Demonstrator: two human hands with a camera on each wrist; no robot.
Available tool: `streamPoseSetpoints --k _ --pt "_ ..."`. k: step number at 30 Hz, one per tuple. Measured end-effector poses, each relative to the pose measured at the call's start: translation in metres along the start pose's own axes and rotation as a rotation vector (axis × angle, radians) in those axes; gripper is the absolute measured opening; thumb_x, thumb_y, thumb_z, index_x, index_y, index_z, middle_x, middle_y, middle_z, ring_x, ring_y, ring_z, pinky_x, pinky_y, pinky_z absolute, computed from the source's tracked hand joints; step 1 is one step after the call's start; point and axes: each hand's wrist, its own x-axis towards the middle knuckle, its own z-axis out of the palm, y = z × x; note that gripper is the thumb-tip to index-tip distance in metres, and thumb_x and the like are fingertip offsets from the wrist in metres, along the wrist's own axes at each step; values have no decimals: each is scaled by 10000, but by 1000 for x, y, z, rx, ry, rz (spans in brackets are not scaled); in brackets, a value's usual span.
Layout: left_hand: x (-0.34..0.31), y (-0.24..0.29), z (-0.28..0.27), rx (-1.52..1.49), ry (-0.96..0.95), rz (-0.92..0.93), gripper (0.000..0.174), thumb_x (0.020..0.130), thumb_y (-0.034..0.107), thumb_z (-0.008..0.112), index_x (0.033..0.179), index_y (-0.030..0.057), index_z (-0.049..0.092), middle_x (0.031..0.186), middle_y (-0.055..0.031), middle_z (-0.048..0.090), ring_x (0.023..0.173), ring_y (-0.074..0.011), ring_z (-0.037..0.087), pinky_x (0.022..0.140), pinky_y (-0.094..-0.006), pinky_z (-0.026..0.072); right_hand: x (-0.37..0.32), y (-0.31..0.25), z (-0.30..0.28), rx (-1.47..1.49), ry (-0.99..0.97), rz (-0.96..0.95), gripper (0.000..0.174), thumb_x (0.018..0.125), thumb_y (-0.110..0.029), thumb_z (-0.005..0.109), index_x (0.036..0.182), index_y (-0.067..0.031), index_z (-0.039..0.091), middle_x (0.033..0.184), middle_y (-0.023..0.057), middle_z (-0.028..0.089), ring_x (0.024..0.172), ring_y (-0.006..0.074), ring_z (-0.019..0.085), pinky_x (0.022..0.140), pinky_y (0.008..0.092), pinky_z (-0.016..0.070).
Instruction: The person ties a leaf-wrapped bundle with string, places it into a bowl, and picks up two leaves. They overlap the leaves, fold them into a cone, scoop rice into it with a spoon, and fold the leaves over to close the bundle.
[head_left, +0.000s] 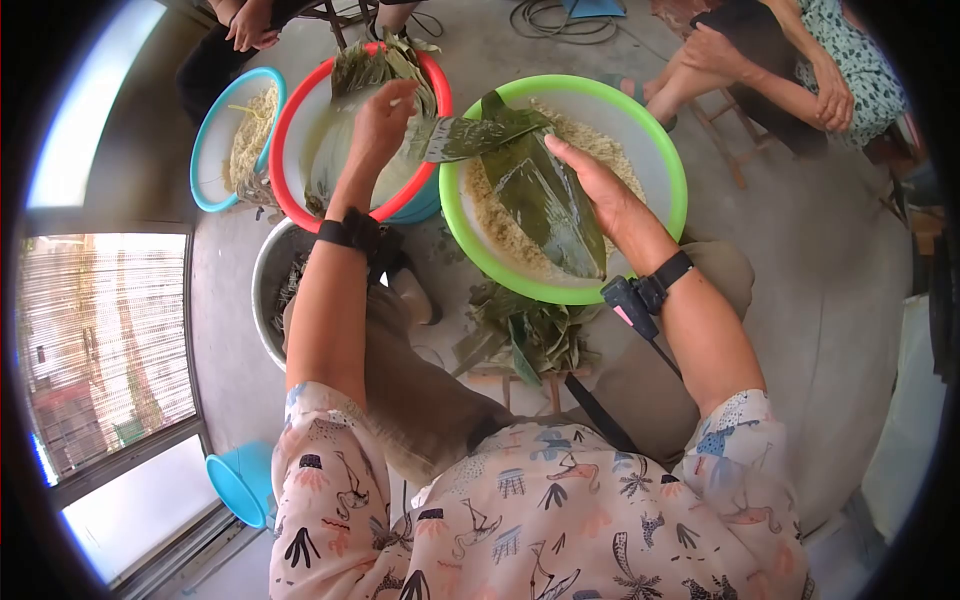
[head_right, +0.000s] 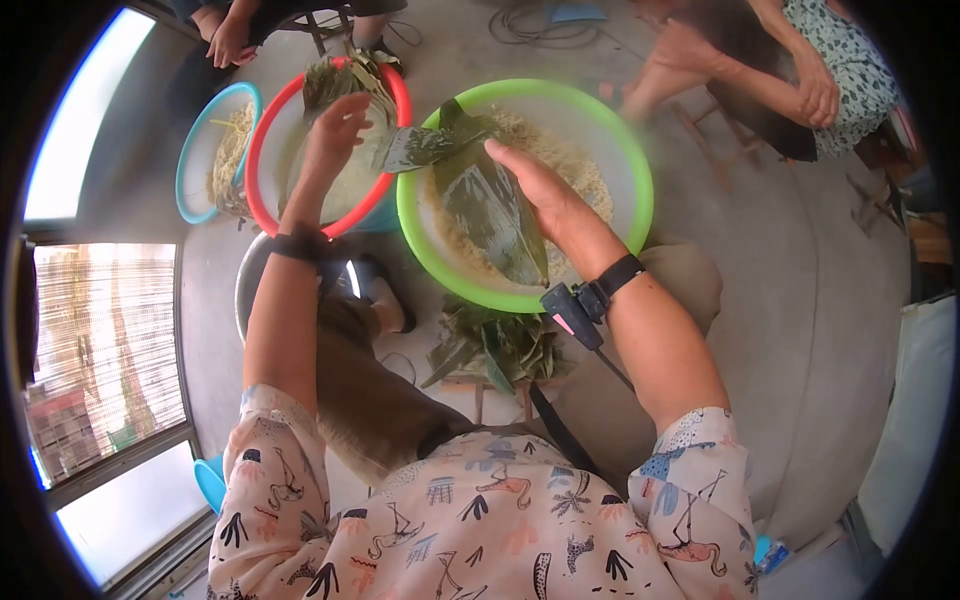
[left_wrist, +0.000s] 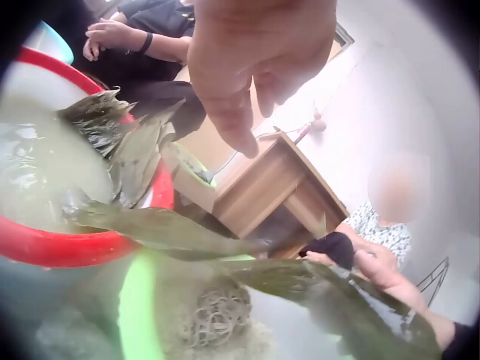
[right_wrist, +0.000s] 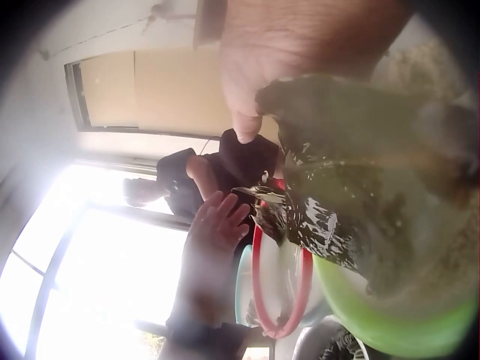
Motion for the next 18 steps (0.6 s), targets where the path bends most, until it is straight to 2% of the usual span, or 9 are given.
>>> streamPoseSetpoints --k 1,3,4,5,8,11,14,16,18 --pt "0 -17 2 0 0 0 366 921 208 599 1253 58 569 1175 -135 632 909 -218 677 716 -330 526 -1 0 0 -1 4 -4 339 975 -291 549 1186 -27 577 1061 57 662 882 123 655 774 278 554" --pt "-2 -31 5 372 -113 -15 476 829 231 699 1271 114 565 1178 -157 630 965 -270 661 770 -382 522 -1 -2 0 -2 9 -8 339 976 -287 547 1191 -27 575 1066 58 661 886 124 655 776 278 554" --pt "-5 -30 12 433 -176 40 582 742 249 770 1274 137 562 1223 -169 602 1080 -313 608 862 -415 499 -1 -3 -1 3 24 -16 336 975 -283 549 1190 -27 576 1066 58 661 889 124 654 776 277 554" --pt "-12 -30 19 502 -206 77 673 699 255 790 1305 129 524 1275 -164 561 1145 -308 567 929 -409 473 -2 -3 -3 10 40 -24 333 975 -279 550 1189 -26 576 1066 58 661 892 125 653 776 276 553" --pt "-28 -20 34 532 -273 146 747 678 240 789 1347 128 476 1318 -158 525 1174 -315 543 961 -410 461 -4 -4 -6 0 53 -42 328 972 -271 555 1184 -21 578 1067 60 660 893 124 652 776 276 553" --pt "-30 -27 42 566 -175 201 718 697 203 762 1344 120 463 1306 -161 524 1161 -347 543 944 -424 465 -3 -4 -10 22 35 -39 327 970 -267 559 1179 -17 580 1064 64 660 890 127 652 774 277 552" --pt "-26 -23 42 524 -101 139 562 742 181 722 1263 94 529 1260 -190 557 1124 -369 560 911 -442 469 -4 -7 -9 18 30 -35 329 971 -269 557 1177 -14 581 1057 68 660 891 130 651 775 279 551" --pt "-21 -26 39 519 64 56 336 798 157 664 1115 58 616 1077 -207 645 975 -373 626 813 -448 493 -5 -7 -9 8 29 -41 329 972 -271 556 1176 -13 581 1055 70 660 891 132 651 774 280 552" --pt "-21 -23 30 473 85 32 265 816 161 646 1055 46 637 981 -203 662 903 -370 643 772 -439 499 -6 -6 -8 -5 26 -46 330 972 -272 556 1175 -12 581 1053 72 660 891 134 652 773 281 552"
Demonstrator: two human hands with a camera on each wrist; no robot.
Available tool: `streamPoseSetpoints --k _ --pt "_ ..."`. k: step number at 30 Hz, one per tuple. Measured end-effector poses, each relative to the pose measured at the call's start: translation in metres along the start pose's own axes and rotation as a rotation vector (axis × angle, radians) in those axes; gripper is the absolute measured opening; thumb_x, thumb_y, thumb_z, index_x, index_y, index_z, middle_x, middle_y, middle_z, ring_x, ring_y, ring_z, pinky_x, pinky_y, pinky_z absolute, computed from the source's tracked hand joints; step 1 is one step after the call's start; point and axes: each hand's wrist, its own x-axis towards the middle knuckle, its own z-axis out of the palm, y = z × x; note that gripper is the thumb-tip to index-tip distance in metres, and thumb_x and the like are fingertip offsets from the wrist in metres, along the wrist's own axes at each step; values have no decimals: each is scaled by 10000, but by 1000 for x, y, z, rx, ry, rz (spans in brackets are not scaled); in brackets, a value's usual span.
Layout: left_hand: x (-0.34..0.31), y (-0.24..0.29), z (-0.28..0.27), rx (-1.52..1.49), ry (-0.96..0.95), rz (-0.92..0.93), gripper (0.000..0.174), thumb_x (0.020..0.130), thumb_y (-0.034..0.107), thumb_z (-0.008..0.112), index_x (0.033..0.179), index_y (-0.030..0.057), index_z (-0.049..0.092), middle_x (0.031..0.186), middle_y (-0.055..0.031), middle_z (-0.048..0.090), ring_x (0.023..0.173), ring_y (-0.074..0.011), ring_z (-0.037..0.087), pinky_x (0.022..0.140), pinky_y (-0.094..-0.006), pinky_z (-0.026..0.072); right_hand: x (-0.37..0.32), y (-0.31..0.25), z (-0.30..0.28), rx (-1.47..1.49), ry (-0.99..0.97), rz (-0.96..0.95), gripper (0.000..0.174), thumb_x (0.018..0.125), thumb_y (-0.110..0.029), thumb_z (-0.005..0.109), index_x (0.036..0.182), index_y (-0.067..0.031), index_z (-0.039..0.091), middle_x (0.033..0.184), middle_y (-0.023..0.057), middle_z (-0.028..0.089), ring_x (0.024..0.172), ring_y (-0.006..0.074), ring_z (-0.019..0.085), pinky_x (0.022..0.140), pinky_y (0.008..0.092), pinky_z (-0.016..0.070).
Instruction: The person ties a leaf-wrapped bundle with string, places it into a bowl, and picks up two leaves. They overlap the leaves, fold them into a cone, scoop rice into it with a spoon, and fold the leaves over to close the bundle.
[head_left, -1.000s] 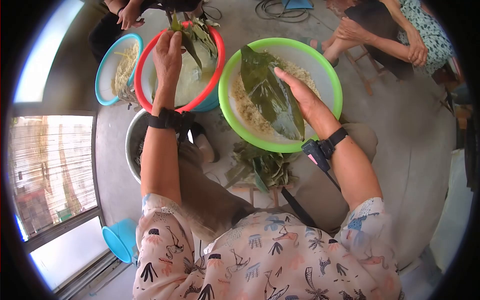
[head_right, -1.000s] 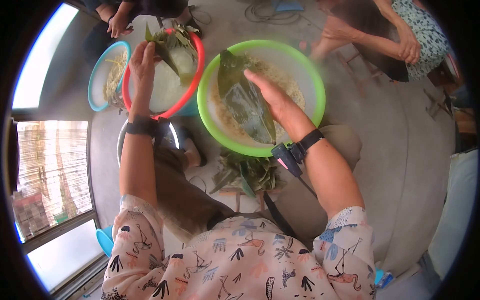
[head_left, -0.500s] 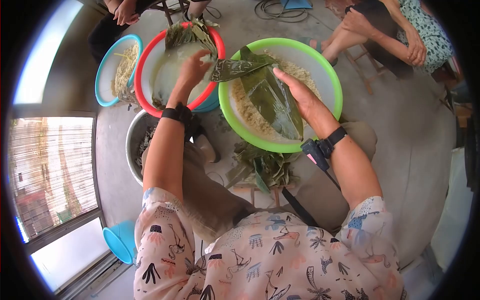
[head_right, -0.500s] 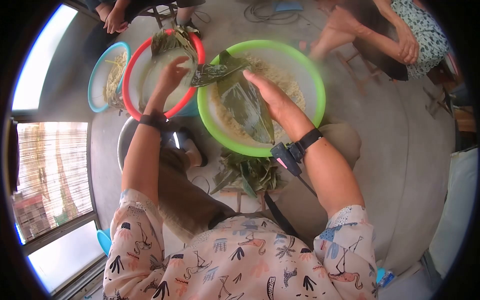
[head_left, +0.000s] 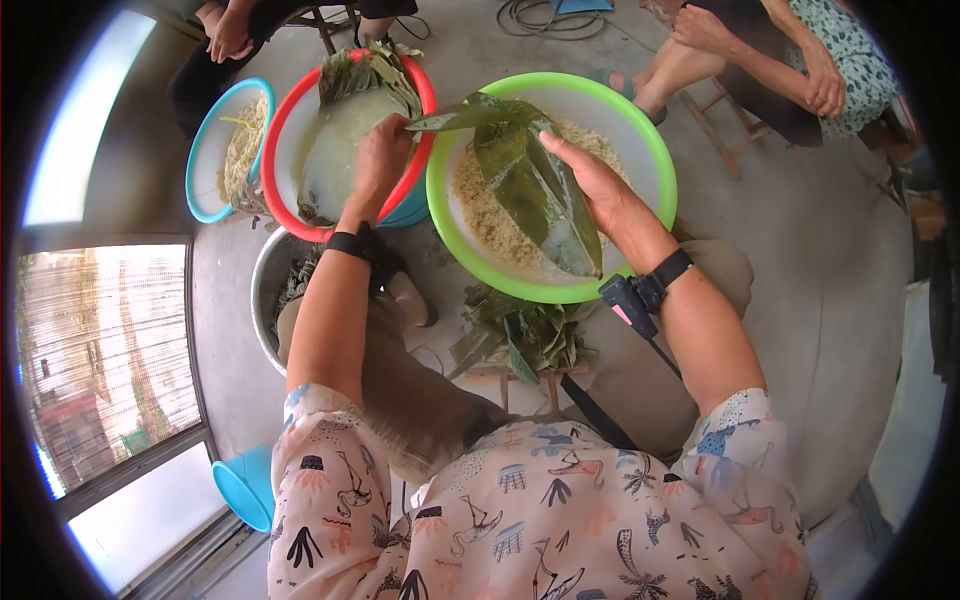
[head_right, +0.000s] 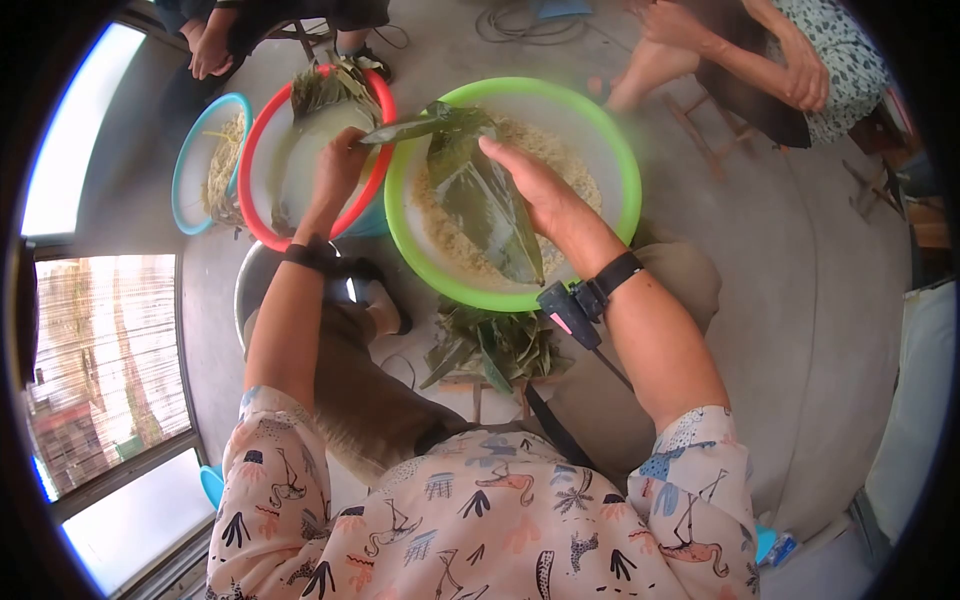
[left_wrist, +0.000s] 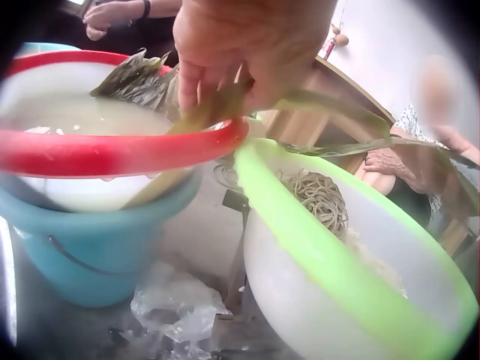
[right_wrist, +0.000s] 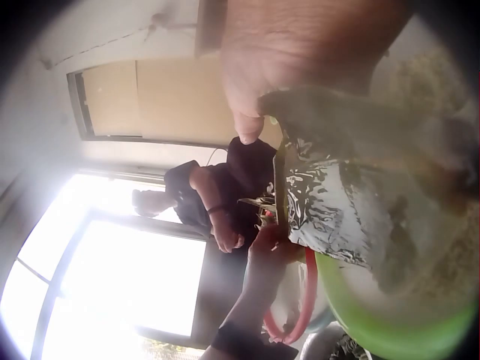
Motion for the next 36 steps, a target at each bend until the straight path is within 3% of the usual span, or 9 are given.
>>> streamPoseSetpoints --k 2,5,10,14,17,20,23,27,36 --pt "3 5 -15 -98 56 -15 189 859 176 608 965 29 662 812 -181 680 760 -360 664 680 -405 504 -1 1 3 -29 30 -8 329 975 -270 549 1180 -14 577 1051 68 661 888 131 652 770 283 553" --pt "10 11 -36 -144 161 35 210 865 193 607 987 31 660 815 -188 672 764 -323 678 688 -401 501 1 3 3 -63 23 -30 326 978 -265 544 1189 -18 571 1055 64 660 892 129 652 769 282 553" --pt "10 42 -67 -750 67 -119 264 950 216 535 1058 6 655 773 -11 634 619 -82 573 506 -229 448 1 5 8 -68 30 -20 319 982 -256 536 1201 -25 564 1066 57 660 903 129 652 783 283 552" --pt "9 60 -75 -1016 1 -166 251 950 202 545 1076 6 639 805 -20 645 605 -88 574 499 -235 443 2 6 9 -86 25 -48 327 986 -260 533 1210 -23 560 1094 64 651 932 137 646 814 292 546" --pt "16 58 -71 -1259 -78 -195 252 956 191 535 1103 0 608 889 -41 663 675 -109 616 569 -232 488 3 7 6 -45 29 -50 341 986 -272 535 1219 -24 556 1130 72 637 968 149 633 844 301 538" --pt "13 71 -64 -1637 -269 -352 258 966 164 495 1155 -4 546 1062 -106 658 935 -209 653 868 -335 524 1 7 9 -11 58 -81 356 989 -283 533 1241 -32 547 1175 80 614 1027 164 610 884 318 521" --pt "7 78 -35 -1789 -471 -492 282 960 169 517 1176 -10 547 1121 -140 652 997 -260 649 936 -381 499 -1 7 15 -2 119 -117 402 993 -325 521 1270 -35 530 1208 84 598 1069 178 592 914 333 503" --pt "-9 106 -1 -1792 -448 -676 289 966 186 523 1179 -9 545 1139 -139 645 1023 -257 636 961 -398 481 -10 2 27 -154 289 -169 477 1001 -409 474 1296 -36 510 1241 92 581 1102 187 574 939 341 486" --pt "-34 134 4 -1401 -327 -562 157 972 161 530 1084 52 545 939 -46 598 872 -175 620 764 -324 527 -3 4 12 -37 129 -113 530 1007 -479 400 1304 -52 502 1253 96 579 1068 193 598 911 347 502"
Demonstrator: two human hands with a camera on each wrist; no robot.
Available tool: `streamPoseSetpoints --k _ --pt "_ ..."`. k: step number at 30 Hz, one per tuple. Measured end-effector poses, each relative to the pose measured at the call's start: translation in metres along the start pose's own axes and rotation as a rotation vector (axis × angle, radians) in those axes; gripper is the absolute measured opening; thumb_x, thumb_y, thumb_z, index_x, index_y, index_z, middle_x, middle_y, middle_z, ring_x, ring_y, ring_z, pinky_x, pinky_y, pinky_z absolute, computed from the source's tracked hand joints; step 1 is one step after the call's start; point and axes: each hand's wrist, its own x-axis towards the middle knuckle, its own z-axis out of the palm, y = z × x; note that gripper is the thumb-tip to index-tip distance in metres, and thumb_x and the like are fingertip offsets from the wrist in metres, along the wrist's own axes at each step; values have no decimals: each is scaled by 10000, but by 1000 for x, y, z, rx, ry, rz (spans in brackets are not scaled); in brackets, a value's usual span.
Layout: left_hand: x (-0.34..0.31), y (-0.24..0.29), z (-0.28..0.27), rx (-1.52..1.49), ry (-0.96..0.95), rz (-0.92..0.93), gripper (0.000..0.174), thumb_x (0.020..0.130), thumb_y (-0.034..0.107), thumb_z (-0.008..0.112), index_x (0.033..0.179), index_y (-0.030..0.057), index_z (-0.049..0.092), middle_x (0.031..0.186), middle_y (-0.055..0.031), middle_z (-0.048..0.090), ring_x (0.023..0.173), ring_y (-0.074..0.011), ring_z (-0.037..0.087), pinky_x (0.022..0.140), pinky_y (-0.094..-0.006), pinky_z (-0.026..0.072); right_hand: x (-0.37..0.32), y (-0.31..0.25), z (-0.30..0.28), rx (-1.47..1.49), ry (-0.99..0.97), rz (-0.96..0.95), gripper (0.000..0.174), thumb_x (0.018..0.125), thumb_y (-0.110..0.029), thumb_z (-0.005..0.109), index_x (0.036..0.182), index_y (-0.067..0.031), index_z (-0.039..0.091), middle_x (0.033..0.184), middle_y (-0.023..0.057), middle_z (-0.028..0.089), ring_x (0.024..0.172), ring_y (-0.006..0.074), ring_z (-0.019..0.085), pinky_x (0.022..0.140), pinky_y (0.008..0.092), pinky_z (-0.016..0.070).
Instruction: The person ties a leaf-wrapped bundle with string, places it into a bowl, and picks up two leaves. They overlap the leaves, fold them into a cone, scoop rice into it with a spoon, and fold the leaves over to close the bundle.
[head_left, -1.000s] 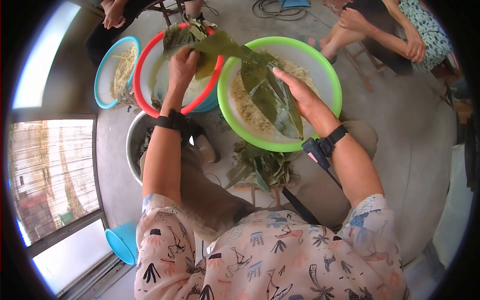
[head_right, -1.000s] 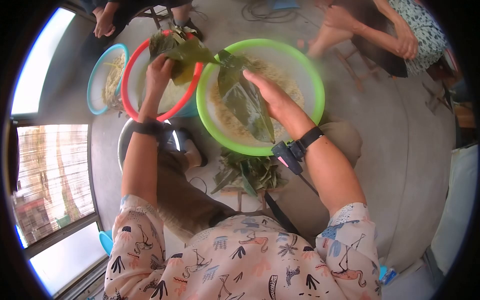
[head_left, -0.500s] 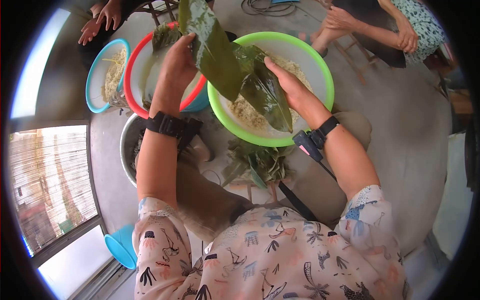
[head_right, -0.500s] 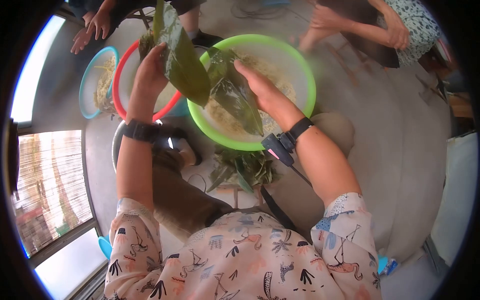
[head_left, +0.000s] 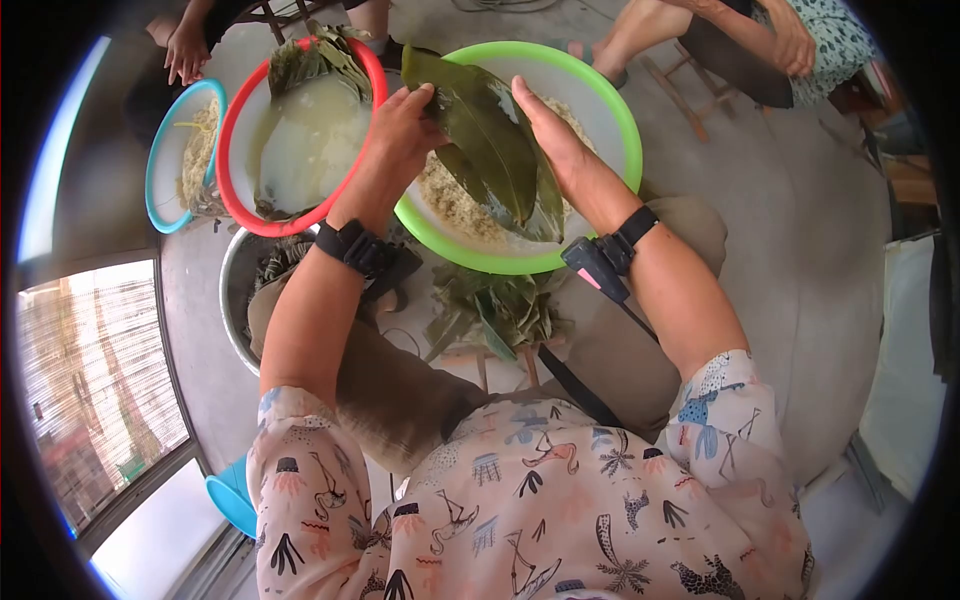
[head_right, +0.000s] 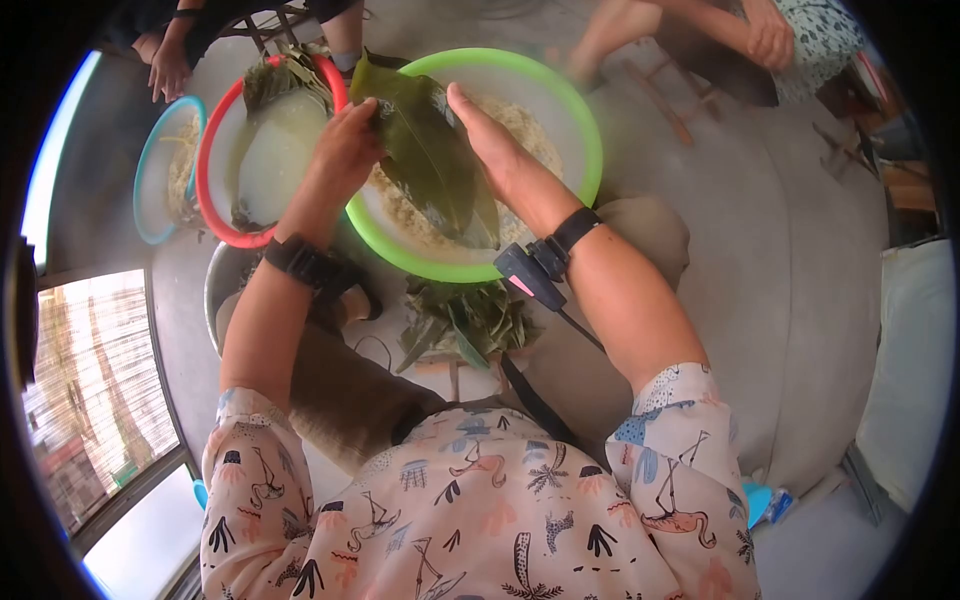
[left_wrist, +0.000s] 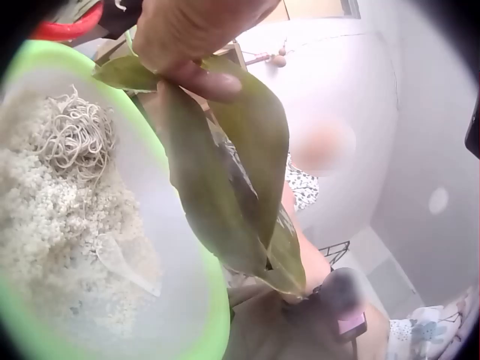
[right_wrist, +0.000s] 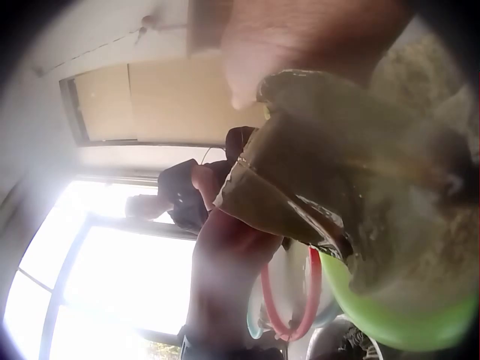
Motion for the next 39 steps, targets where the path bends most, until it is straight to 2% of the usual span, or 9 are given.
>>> streamPoseSetpoints --k 6,8,9,12,16,21,25,30,39 --pt "30 -9 -36 415 -72 234 175 957 141 560 1114 67 585 904 -26 602 759 -143 602 646 -286 502 -3 -1 3 -3 7 -7 543 990 -482 447 1310 -47 496 1263 97 572 1076 196 591 917 351 497" --pt "24 12 -23 -99 -35 224 208 949 147 583 1141 71 609 934 -18 634 734 -106 586 612 -253 473 2 4 -3 2 50 -8 539 989 -464 467 1323 -41 487 1279 99 558 1118 192 564 945 353 477" --pt "23 20 -22 -96 -39 228 208 949 147 583 1141 71 609 934 -18 634 734 -106 586 612 -253 473 4 5 -6 2 47 -14 539 989 -464 467 1323 -41 487 1279 99 558 1118 192 564 945 353 477" --pt "-1 47 -6 128 104 663 154 934 151 621 1041 47 660 873 -4 644 701 -34 539 553 -187 358 9 7 -16 -11 55 44 526 997 -443 461 1335 -40 480 1297 97 545 1147 188 541 960 351 462" --pt "-19 60 3 448 174 992 120 942 108 607 965 18 682 735 -12 607 614 -49 496 549 -181 352 5 9 -15 35 18 29 493 1005 -429 451 1310 -46 508 1243 85 579 1102 180 565 935 338 472" --pt "-19 8 4 581 -40 839 169 887 -35 611 1036 0 683 824 -24 654 722 -73 578 656 -216 472 7 10 -17 27 50 25 495 1011 -444 423 1283 -45 533 1191 78 608 1054 174 590 911 329 483" --pt "-26 -17 2 981 -226 983 395 775 -119 585 1115 59 676 1130 -103 670 1025 -255 648 847 -316 518 -17 -5 -2 -16 -28 -15 531 1013 -483 374 1299 -59 517 1204 85 598 1048 180 594 920 334 492" --pt "-30 -27 -2 1061 -236 985 452 745 -145 558 1117 82 678 1197 -95 638 1062 -286 625 856 -335 518 6 3 -23 157 -178 63 528 1008 -496 375 1297 -76 513 1205 87 593 1047 180 596 910 331 508" --pt "-19 -30 -8 1109 -50 1027 441 774 -114 568 1129 120 685 1215 -95 631 1029 -273 638 824 -322 531 4 2 -16 116 -92 107 493 994 -482 435 1263 -83 539 1172 78 613 1026 173 608 882 329 518"
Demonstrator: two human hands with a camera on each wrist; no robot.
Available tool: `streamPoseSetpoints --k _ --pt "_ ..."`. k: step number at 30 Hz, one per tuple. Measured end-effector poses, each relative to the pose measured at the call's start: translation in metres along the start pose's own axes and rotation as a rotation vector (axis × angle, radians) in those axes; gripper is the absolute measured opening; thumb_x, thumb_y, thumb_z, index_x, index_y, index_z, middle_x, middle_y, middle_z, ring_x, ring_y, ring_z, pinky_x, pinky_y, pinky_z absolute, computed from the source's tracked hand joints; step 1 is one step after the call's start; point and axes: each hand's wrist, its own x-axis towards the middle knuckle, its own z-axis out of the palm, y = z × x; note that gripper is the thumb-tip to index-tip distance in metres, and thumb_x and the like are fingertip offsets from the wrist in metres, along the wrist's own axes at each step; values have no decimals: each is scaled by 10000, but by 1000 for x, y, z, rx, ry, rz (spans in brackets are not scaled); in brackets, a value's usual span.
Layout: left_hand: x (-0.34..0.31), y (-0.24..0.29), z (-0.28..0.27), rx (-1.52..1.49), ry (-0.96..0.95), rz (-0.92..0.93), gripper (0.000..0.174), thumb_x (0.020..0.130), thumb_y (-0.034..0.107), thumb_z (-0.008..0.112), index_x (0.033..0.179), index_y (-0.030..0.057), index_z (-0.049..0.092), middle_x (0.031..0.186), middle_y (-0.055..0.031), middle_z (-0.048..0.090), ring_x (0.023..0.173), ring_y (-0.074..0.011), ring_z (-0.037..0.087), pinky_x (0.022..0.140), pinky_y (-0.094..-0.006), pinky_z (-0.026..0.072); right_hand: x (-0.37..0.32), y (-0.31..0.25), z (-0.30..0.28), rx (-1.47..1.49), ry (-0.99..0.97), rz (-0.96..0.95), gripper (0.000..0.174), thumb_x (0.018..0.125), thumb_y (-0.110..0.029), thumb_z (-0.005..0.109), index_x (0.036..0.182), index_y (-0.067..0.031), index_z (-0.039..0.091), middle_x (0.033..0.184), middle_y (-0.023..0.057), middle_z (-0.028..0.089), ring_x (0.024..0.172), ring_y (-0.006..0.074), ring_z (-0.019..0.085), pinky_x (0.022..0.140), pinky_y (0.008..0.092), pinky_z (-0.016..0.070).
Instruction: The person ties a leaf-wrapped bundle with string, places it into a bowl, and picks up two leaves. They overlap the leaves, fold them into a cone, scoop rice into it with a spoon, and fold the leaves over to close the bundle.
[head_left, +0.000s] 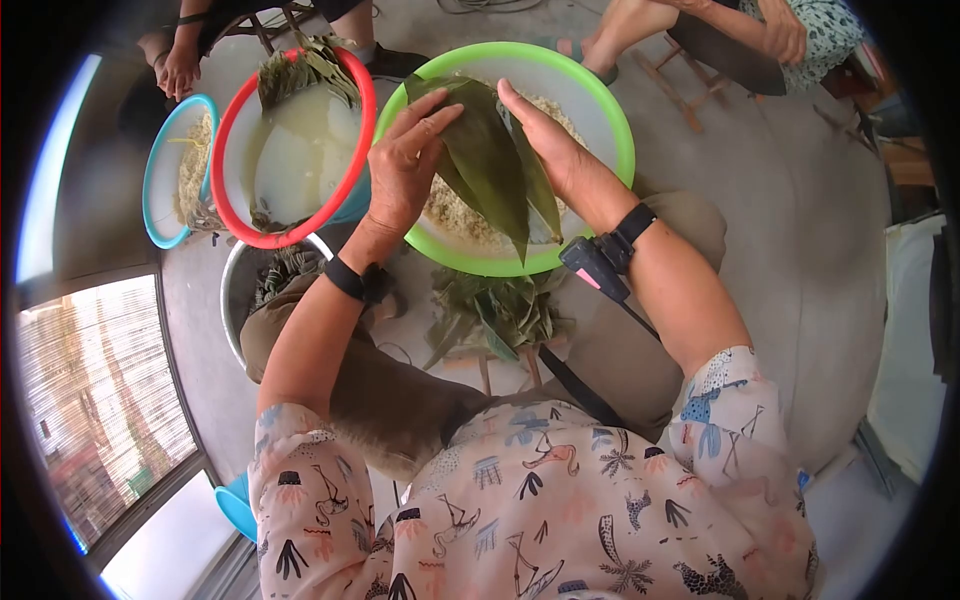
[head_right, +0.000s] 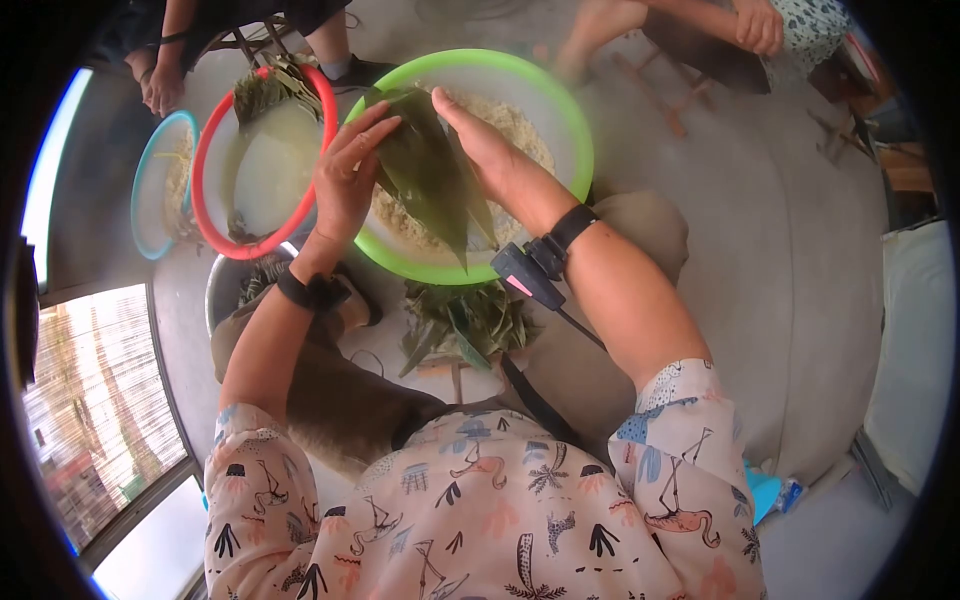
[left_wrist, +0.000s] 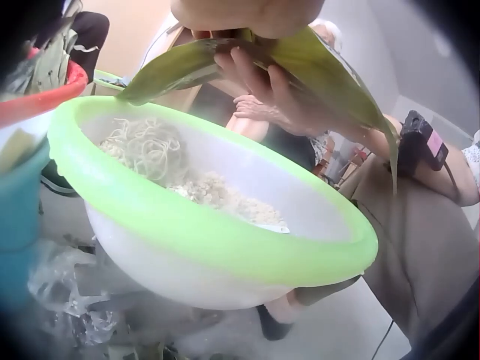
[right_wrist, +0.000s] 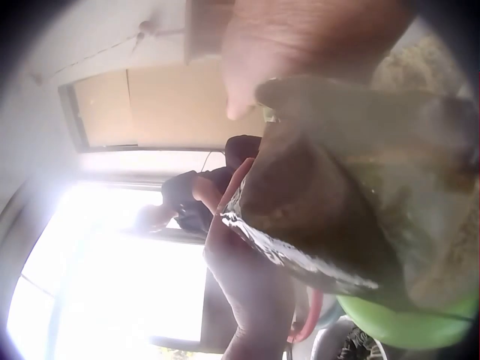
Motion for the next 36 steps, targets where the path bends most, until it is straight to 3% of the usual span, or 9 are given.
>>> streamPoseSetpoints --k 9,12,15,18,20,23,28,31,36 --pt "-8 -2 0 142 -150 -10 428 802 12 646 1214 129 631 1264 -118 592 1066 -313 612 850 -356 521 2 0 -2 -19 -3 -24 453 994 -418 478 1257 -55 539 1194 94 613 1039 183 615 899 329 515" --pt "-3 4 -6 161 -152 -20 559 777 85 695 1311 164 550 1283 -129 575 1046 -328 613 858 -377 498 2 -1 -2 -1 -1 18 428 993 -380 497 1242 -36 544 1196 103 614 1052 194 611 918 340 509" --pt "6 16 -17 446 -214 22 659 747 126 724 1361 201 497 1332 -126 536 1059 -306 598 874 -393 464 6 2 -5 38 -11 14 433 991 -375 501 1234 -20 543 1201 112 612 1067 208 605 925 358 511" --pt "12 27 -20 588 -173 123 676 722 148 717 1359 219 502 1354 -113 508 1100 -272 561 892 -395 433 5 1 -3 18 42 12 431 993 -377 496 1246 -31 537 1207 115 604 1083 220 597 928 374 510" --pt "12 28 -20 627 -208 376 665 704 154 692 1344 203 516 1347 -92 498 1177 -252 510 918 -397 428 3 1 2 30 69 -15 436 996 -389 483 1252 -39 534 1205 113 601 1079 222 596 927 379 510" --pt "10 33 -15 514 -281 565 590 692 142 663 1276 164 572 1298 -85 527 1177 -252 524 917 -399 440 -4 -1 8 9 81 -43 451 987 -426 489 1256 -66 529 1175 99 604 1045 204 600 886 369 526" --pt "7 27 -13 329 -232 523 448 650 51 663 1094 112 666 1176 -62 619 1042 -250 618 828 -383 511 -3 -1 10 -21 83 -5 492 984 -487 461 1262 -86 522 1138 82 615 1000 183 605 839 345 537" --pt "4 24 -14 138 -124 179 435 636 -29 641 1056 79 680 1039 -52 683 906 -251 668 737 -355 552 -2 -1 7 -116 22 -75 511 1009 -481 385 1265 -63 529 1161 98 610 1045 204 591 906 362 503" --pt "-4 24 -4 189 -141 305 507 608 -25 648 1101 95 672 1082 -54 666 952 -254 658 787 -351 546 2 -2 5 -65 26 -53 494 1019 -470 360 1245 -69 540 1141 86 621 1013 189 600 891 348 504"
